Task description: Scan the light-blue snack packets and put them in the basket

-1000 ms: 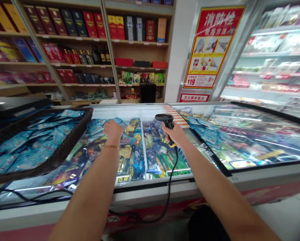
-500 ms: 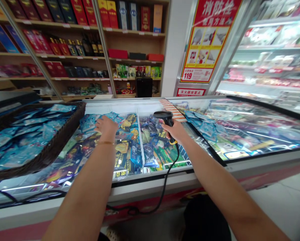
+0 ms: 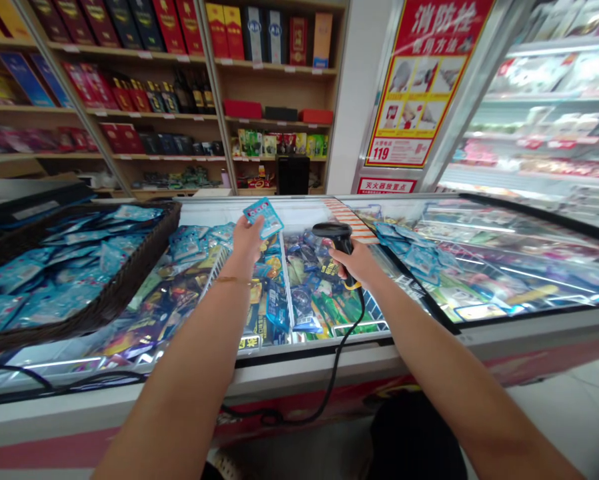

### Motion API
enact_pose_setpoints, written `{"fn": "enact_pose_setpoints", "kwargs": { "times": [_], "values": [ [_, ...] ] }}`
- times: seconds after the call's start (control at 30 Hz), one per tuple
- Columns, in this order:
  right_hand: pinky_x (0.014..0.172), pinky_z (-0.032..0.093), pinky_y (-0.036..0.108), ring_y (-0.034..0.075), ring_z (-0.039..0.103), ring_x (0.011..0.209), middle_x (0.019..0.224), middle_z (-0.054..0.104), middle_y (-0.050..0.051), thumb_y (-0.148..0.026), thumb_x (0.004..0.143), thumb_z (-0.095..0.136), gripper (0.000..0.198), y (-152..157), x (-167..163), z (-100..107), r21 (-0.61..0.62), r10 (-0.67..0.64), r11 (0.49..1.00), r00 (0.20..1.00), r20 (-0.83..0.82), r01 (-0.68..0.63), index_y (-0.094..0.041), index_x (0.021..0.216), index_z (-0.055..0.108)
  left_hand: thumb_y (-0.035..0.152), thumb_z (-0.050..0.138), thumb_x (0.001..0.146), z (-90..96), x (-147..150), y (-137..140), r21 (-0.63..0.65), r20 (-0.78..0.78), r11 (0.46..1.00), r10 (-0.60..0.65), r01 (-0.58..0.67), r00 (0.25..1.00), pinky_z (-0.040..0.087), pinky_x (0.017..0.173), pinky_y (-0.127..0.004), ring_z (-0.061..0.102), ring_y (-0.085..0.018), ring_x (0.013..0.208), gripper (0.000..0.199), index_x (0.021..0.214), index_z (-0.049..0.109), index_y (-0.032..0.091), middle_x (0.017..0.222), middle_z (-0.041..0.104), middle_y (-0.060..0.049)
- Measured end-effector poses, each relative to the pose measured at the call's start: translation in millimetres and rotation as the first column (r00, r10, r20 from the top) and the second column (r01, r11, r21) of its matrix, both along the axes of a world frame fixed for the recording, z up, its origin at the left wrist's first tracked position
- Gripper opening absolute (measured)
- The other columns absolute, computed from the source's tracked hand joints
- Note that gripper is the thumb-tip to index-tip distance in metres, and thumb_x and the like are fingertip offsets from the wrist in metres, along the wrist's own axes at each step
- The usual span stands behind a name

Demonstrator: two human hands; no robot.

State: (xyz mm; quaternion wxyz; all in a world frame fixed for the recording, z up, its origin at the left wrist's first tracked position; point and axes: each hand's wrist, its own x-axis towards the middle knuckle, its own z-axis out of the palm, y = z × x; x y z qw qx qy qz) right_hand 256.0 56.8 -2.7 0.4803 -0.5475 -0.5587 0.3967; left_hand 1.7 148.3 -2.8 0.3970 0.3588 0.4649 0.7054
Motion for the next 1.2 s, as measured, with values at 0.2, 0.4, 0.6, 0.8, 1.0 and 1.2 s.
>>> {"fn": "enact_pose_setpoints", "kwargs": {
  "times": [0.2, 0.4, 0.6, 0.8, 1.0, 1.2],
  "values": [
    [0.040, 0.043, 0.023, 0.012, 0.054, 0.037, 0.058, 0.061, -0.005, -0.025, 0.086, 0.076, 0.020, -7.8, -2.8, 4.4, 0.009, 0.047, 0.999, 0.996, 0.078, -0.048, -0.023, 0.087, 0.056, 0.027, 0.076, 0.080, -10.9, 33.2, -8.2, -0.010, 0.128, 0.995, -0.098, 0.100, 0.987, 0.062, 0.087, -0.042, 0.073, -0.020, 0.085, 0.021, 0.095, 0.063, 0.022, 0.086, 0.071, 0.000],
    [0.042, 0.042, 0.022, 0.014, 0.056, 0.039, 0.047, 0.055, -0.007, -0.026, 0.088, 0.074, 0.019, -18.5, -7.6, 14.1, -0.001, 0.077, 0.997, 0.965, 0.250, -0.079, -0.023, 0.090, 0.056, 0.013, 0.079, 0.067, -18.4, 27.9, -8.6, 0.038, 0.133, 0.979, -0.204, 0.201, 0.970, 0.062, 0.093, -0.047, 0.074, -0.019, 0.086, 0.034, 0.095, 0.062, 0.021, 0.084, 0.071, 0.002],
    [0.043, 0.042, 0.022, 0.014, 0.056, 0.039, 0.046, 0.055, -0.007, -0.027, 0.090, 0.071, 0.015, -18.5, -6.4, 13.7, 0.008, 0.083, 0.996, 0.957, 0.279, -0.089, -0.022, 0.092, 0.057, 0.013, 0.078, 0.067, -19.0, 31.8, -6.5, 0.027, 0.118, 0.980, -0.201, 0.199, 0.973, 0.061, 0.092, -0.050, 0.074, -0.022, 0.086, 0.034, 0.097, 0.064, 0.020, 0.081, 0.070, 0.001],
    [0.043, 0.041, 0.022, 0.014, 0.055, 0.037, 0.046, 0.055, -0.008, -0.025, 0.088, 0.073, 0.016, -19.2, -6.7, 13.9, 0.011, 0.090, 0.995, 0.957, 0.277, -0.097, -0.022, 0.091, 0.057, 0.015, 0.079, 0.064, -18.6, 34.0, -7.4, 0.030, 0.113, 0.980, -0.198, 0.196, 0.974, 0.061, 0.090, -0.048, 0.075, -0.023, 0.084, 0.035, 0.096, 0.064, 0.020, 0.077, 0.068, 0.003],
    [0.044, 0.042, 0.022, 0.013, 0.055, 0.037, 0.046, 0.054, -0.008, -0.024, 0.088, 0.073, 0.015, -20.7, -6.7, 14.8, 0.036, 0.097, 0.993, 0.955, 0.281, -0.111, -0.022, 0.091, 0.058, 0.020, 0.080, 0.065, -19.7, 32.6, -7.2, 0.010, 0.076, 0.985, -0.175, 0.175, 0.982, 0.059, 0.090, -0.045, 0.075, -0.024, 0.088, 0.032, 0.092, 0.063, 0.021, 0.071, 0.066, 0.003],
    [0.043, 0.042, 0.021, 0.013, 0.056, 0.038, 0.050, 0.056, -0.008, -0.025, 0.088, 0.074, 0.017, -16.2, -5.3, 12.5, 0.031, 0.098, 0.994, 0.966, 0.240, -0.108, -0.022, 0.091, 0.058, 0.015, 0.073, 0.067, -16.8, 33.2, -8.2, -0.027, 0.093, 0.990, -0.137, 0.140, 0.986, 0.058, 0.075, -0.031, 0.070, -0.017, 0.072, 0.025, 0.090, 0.065, 0.021, 0.071, 0.069, 0.002]
  ]
}}
